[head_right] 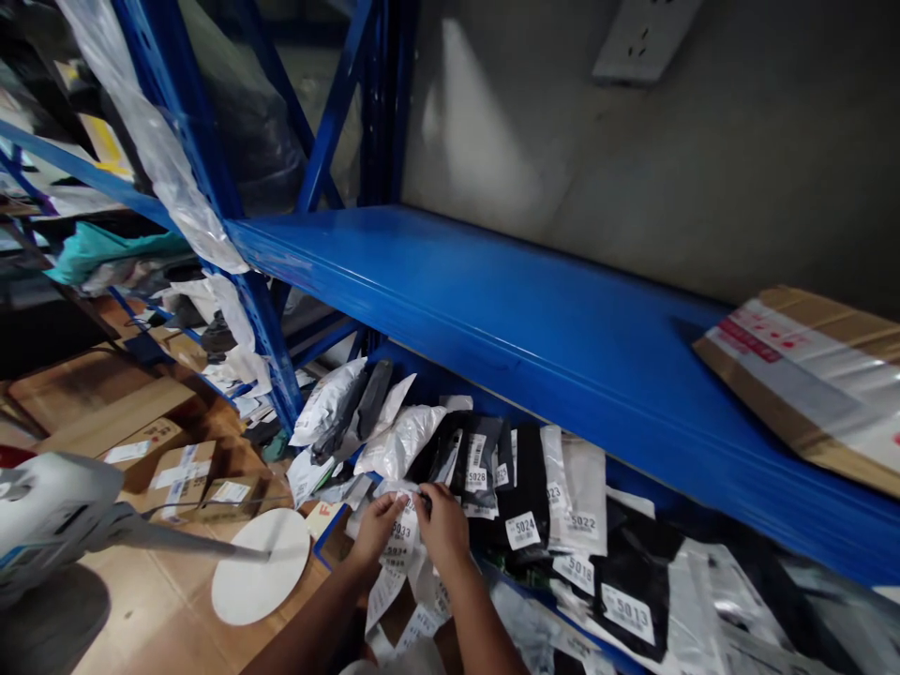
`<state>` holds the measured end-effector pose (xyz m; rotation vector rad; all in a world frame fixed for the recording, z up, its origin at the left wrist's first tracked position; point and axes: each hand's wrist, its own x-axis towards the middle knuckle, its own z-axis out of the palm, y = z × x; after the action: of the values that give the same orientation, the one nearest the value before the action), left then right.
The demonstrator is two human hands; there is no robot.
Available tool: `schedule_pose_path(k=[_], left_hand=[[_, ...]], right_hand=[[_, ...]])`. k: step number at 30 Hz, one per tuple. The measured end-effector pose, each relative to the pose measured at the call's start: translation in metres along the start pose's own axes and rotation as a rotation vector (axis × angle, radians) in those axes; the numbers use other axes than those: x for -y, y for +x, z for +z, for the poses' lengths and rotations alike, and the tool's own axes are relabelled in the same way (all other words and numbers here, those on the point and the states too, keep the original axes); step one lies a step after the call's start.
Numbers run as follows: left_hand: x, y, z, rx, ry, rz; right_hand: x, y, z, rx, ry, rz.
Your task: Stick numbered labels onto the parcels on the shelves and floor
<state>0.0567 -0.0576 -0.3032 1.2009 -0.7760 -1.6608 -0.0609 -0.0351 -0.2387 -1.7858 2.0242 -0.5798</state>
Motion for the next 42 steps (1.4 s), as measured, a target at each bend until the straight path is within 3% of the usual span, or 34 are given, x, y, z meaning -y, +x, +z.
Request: schedule_pose_path(k=[6, 11, 20, 26, 32, 36, 42], left_hand=[[0.017, 0.011, 0.004, -0.072, 0.149, 0.041], [0.023, 0.011, 0.003, -0.044, 0.246, 0.016], [0.007, -0.015, -0.006, -0.006, 0.374, 0.099], [-0.023, -0.034, -0.021, 0.147, 0.447, 0.233], [-0.049, -0.013, -0.018, 0.318, 0.523, 0.447], [-0.053, -0.001, -0.024, 0.418, 0.500, 0.455], [-0.051, 0.004, -0.026, 0.468, 0.328, 0.360]], right_hand=[[-0.001, 0.007, 0.020, -0.017, -0.051, 0.160], [0.003, 0.004, 0.024, -0.046, -0.125, 0.219], [0.006, 0.003, 0.026, -0.053, -0.181, 0.236], [0.007, 0.005, 0.023, -0.024, -0.187, 0.262], [0.007, 0.005, 0.011, -0.037, -0.129, 0.276], [0.003, 0.022, 0.003, -0.036, -0.051, 0.281], [-0.005, 0.058, 0.012, -0.005, 0.002, 0.315]])
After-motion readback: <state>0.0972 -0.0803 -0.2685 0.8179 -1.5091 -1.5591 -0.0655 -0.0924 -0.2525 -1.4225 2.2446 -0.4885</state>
